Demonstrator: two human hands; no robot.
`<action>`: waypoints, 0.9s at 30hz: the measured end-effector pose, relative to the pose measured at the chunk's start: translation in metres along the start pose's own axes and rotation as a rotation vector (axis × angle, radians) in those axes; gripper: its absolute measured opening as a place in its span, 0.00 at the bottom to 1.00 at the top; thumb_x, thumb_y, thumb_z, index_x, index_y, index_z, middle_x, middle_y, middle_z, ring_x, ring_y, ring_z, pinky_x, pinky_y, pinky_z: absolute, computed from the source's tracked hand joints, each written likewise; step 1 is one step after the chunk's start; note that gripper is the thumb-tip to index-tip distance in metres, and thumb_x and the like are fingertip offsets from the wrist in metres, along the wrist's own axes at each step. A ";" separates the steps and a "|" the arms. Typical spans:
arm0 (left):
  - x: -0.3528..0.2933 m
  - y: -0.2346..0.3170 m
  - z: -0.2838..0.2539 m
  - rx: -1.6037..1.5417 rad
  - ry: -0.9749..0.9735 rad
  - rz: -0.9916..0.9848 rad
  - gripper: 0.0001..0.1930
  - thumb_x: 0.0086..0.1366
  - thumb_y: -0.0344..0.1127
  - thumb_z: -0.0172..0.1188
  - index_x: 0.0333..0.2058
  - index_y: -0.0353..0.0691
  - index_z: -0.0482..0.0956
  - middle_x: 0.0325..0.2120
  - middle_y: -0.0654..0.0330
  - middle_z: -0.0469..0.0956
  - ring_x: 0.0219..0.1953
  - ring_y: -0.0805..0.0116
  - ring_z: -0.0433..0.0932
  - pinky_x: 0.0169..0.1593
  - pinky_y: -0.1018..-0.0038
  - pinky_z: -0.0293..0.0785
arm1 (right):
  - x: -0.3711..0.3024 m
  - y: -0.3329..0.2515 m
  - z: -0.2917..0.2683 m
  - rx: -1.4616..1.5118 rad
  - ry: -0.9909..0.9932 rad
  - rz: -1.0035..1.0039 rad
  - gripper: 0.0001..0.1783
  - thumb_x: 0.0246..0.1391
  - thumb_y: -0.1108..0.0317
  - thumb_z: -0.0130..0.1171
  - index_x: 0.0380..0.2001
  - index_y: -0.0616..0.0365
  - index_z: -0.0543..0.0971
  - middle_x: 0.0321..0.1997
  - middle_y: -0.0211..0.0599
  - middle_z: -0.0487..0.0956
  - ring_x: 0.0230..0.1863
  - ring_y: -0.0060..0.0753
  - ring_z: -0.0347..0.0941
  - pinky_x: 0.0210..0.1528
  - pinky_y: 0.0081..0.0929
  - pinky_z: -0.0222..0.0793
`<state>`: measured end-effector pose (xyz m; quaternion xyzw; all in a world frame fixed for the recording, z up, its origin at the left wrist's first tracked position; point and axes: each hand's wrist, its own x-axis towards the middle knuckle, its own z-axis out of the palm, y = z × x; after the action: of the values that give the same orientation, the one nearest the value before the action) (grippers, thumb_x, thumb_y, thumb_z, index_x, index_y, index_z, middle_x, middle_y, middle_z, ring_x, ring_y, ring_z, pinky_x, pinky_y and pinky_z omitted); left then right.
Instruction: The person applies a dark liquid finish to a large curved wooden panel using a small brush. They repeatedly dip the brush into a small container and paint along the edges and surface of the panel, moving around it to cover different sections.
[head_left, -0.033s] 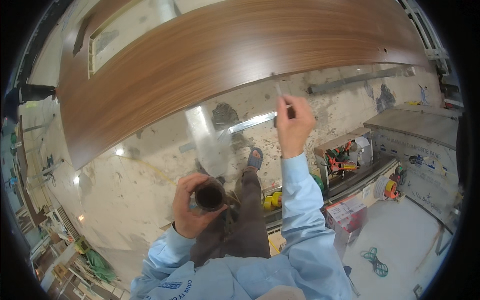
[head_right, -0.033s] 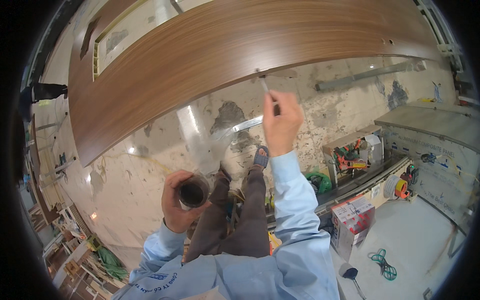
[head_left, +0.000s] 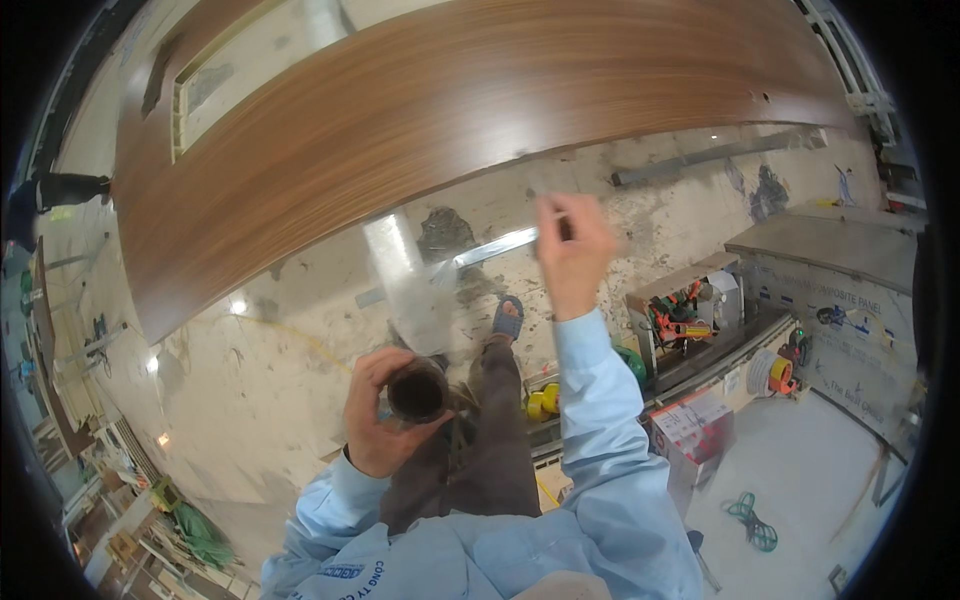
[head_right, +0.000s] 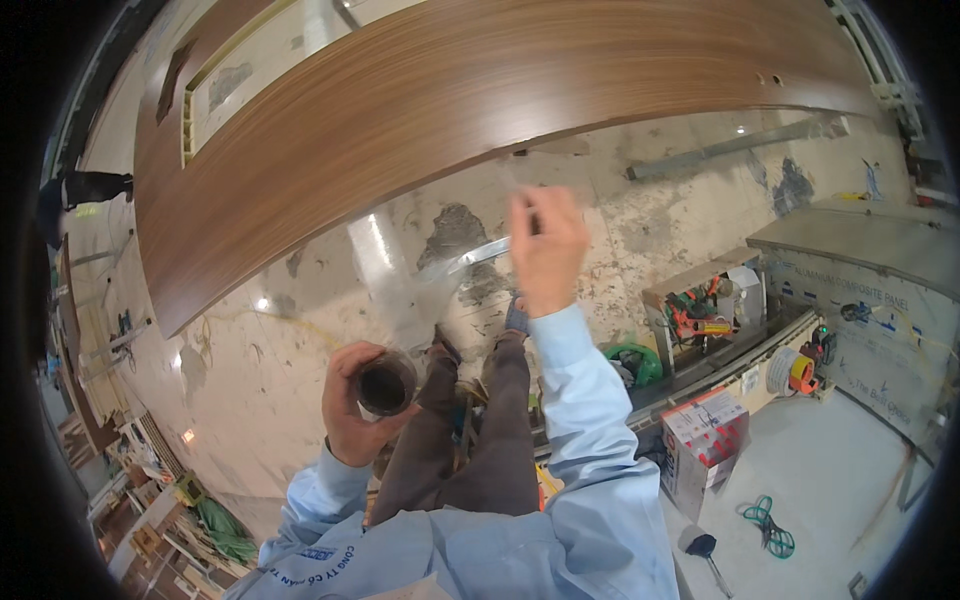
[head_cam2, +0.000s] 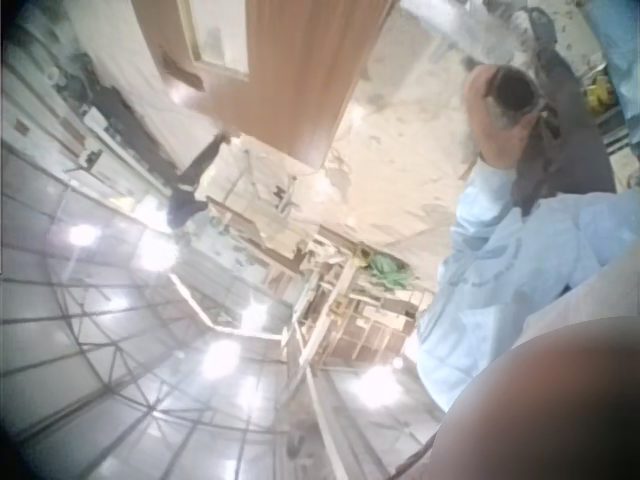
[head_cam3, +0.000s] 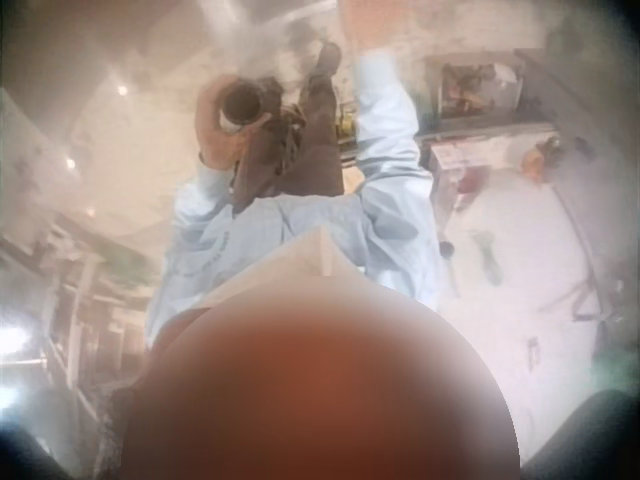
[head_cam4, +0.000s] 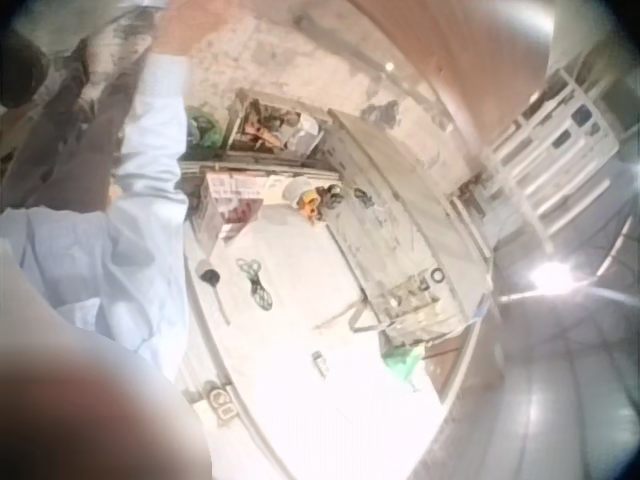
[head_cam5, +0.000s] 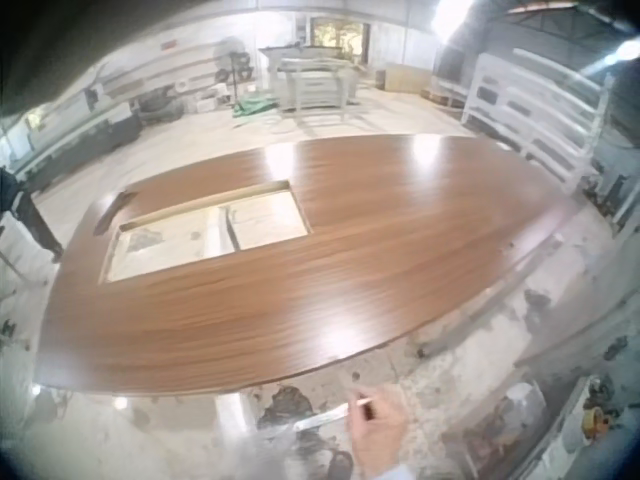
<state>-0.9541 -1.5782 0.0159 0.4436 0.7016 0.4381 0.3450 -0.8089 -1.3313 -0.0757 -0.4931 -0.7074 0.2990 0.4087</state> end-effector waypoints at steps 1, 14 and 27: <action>0.002 0.002 0.004 0.003 0.002 -0.002 0.40 0.46 0.26 0.84 0.58 0.37 0.75 0.57 0.52 0.73 0.58 0.58 0.77 0.62 0.65 0.77 | 0.003 0.002 -0.004 0.035 -0.056 -0.022 0.05 0.58 0.74 0.72 0.38 0.60 0.88 0.34 0.38 0.84 0.28 0.30 0.79 0.31 0.26 0.73; 0.029 0.023 0.034 0.137 -0.017 0.093 0.39 0.45 0.28 0.86 0.57 0.37 0.77 0.55 0.51 0.76 0.56 0.55 0.80 0.59 0.64 0.79 | 0.048 0.057 -0.052 0.011 0.085 0.030 0.05 0.58 0.71 0.69 0.37 0.60 0.87 0.35 0.39 0.85 0.33 0.39 0.81 0.36 0.33 0.75; 0.055 0.037 0.064 0.156 -0.065 0.104 0.41 0.42 0.25 0.86 0.57 0.39 0.77 0.56 0.51 0.76 0.57 0.53 0.79 0.58 0.63 0.81 | 0.094 0.097 -0.100 -0.050 0.123 -0.031 0.04 0.57 0.72 0.68 0.36 0.60 0.87 0.36 0.42 0.85 0.35 0.41 0.83 0.40 0.34 0.77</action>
<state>-0.9065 -1.4989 0.0202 0.5189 0.6982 0.3847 0.3087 -0.6951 -1.2086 -0.0803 -0.5096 -0.6955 0.2442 0.4437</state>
